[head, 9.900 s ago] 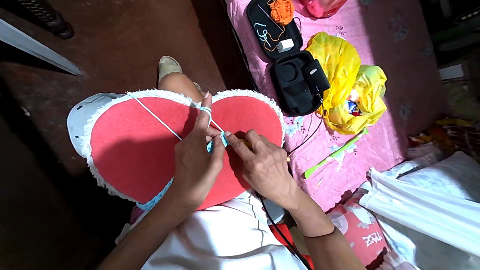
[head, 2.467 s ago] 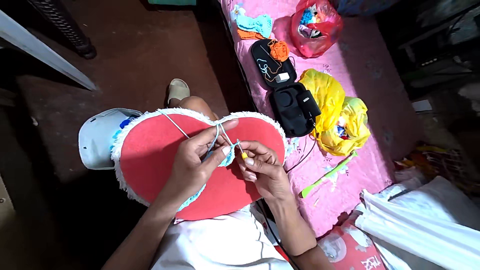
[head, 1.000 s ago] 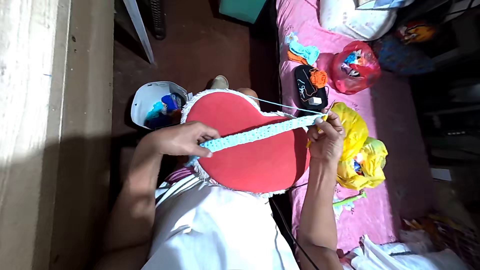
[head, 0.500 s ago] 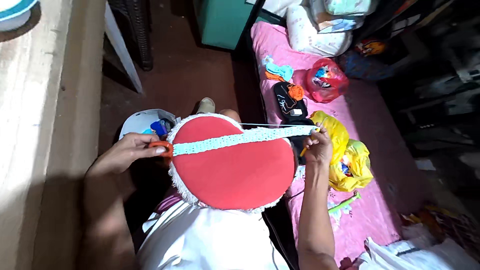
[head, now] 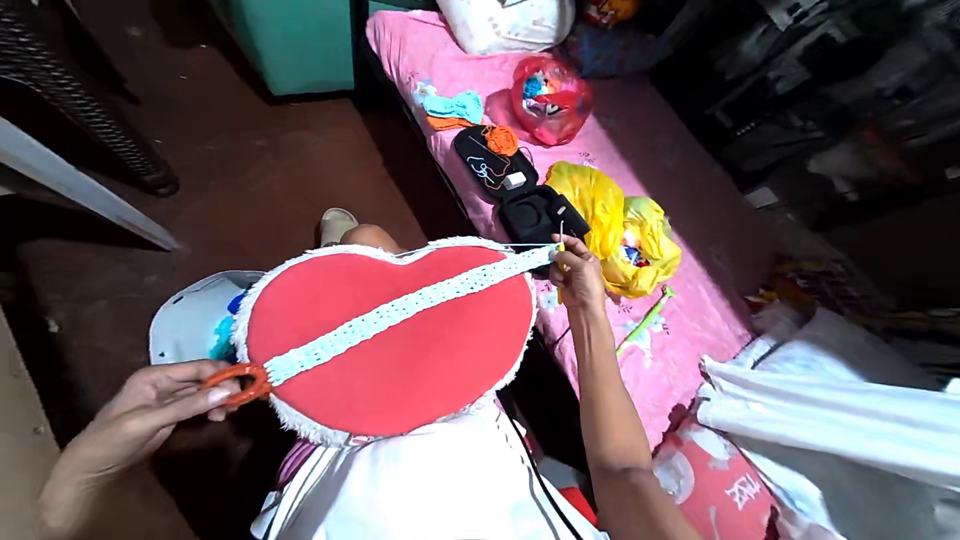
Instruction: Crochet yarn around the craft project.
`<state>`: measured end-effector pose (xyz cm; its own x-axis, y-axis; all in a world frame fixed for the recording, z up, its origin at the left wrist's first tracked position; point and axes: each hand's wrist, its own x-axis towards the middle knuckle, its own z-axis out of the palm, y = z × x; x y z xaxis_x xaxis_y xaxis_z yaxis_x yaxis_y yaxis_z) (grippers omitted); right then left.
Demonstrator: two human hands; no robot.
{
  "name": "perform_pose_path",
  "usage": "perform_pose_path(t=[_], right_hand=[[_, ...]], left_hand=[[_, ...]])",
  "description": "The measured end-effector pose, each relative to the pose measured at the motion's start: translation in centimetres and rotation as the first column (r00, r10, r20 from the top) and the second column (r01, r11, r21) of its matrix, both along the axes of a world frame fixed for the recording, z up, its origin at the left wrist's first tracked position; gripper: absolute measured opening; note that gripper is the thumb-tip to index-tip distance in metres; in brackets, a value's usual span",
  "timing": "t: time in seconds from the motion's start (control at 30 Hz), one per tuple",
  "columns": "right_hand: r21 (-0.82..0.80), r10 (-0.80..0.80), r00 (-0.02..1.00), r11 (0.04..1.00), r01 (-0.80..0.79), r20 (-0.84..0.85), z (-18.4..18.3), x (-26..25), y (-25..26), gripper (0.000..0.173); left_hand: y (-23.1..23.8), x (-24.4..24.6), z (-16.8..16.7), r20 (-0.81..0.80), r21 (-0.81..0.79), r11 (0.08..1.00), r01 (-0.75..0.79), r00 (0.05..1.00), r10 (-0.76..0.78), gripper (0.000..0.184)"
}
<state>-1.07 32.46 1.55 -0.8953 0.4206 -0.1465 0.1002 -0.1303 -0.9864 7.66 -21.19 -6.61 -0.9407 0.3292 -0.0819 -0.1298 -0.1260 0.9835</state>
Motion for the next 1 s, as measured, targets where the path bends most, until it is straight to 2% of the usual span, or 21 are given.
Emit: perform_pose_path(t=[0.07,0.2,0.33,0.43,0.47,0.53,0.57,0.63,0.67,0.73,0.8,0.87,0.93,1.0], right_hand=[[-0.006,-0.006,1.000,1.000,0.006,0.014,-0.1,0.4,0.3,0.026],[-0.008,-0.005,1.000,1.000,0.005,-0.009,0.4,0.6,0.8,0.027],[0.015,0.034,0.999,0.999,-0.035,0.005,-0.1,0.2,2.3,0.029],[0.032,0.077,0.997,0.996,-0.078,0.025,-1.5,-0.1,3.2,0.032],[0.035,0.092,0.995,0.995,-0.093,0.033,-1.8,0.0,3.3,0.032],[0.032,0.109,0.993,0.993,-0.111,0.048,-2.3,0.3,2.8,0.033],[0.027,0.119,0.991,0.992,-0.120,0.053,-2.4,0.6,2.4,0.033],[0.006,0.125,0.991,0.992,-0.126,0.044,-2.6,1.2,1.6,0.032],[-0.002,0.124,0.992,0.992,-0.124,0.039,-2.6,1.5,1.2,0.031],[-0.031,0.116,0.993,0.993,-0.115,0.025,-2.6,1.9,0.5,0.031],[-0.081,0.103,0.994,0.992,-0.100,0.029,-2.7,2.0,0.1,0.030],[-0.142,0.088,0.995,0.987,-0.080,0.051,-3.2,2.0,-0.1,0.031],[-0.210,0.093,0.993,0.975,-0.076,0.070,-4.0,1.9,0.2,0.032],[-0.274,0.077,0.994,0.960,-0.054,0.072,-4.7,1.6,0.6,0.033]], left_hand=[[0.3,0.2,0.3,-0.044,-0.016,1.000,0.007,0.999,-0.008,0.020],[0.5,0.4,2.5,-0.289,0.035,0.999,0.009,0.957,0.002,0.018],[3.4,-0.5,5.6,-0.296,-0.039,0.998,-0.044,0.955,0.031,0.024],[4.9,-1.3,5.0,-0.205,0.071,0.992,-0.101,0.972,0.113,0.023],[5.4,-1.4,5.2,-0.149,0.035,0.978,-0.205,0.967,0.208,0.017],[5.9,-2.0,7.0,-0.144,-0.266,0.880,-0.393,0.919,0.367,0.013],[6.0,-2.6,8.2,-0.177,-0.423,0.796,-0.433,0.901,0.396,0.014],[5.9,-3.6,10.9,-0.223,-0.546,0.709,-0.447,0.893,0.391,0.018],[6.0,-4.3,12.3,-0.225,-0.537,0.717,-0.446,0.894,0.387,0.017],[6.7,-6.1,15.6,-0.215,-0.425,0.791,-0.440,0.898,0.384,0.014],[8.5,-8.2,19.5,-0.288,-0.393,0.802,-0.449,0.889,0.357,0.015],[11.2,-10.2,23.6,-0.432,-0.453,0.752,-0.480,0.855,0.286,0.020],[14.4,-11.4,27.6,-0.581,-0.523,0.655,-0.546,0.790,0.194,0.024],[17.4,-11.9,30.7,-0.650,-0.551,0.598,-0.582,0.749,0.130,0.023]])
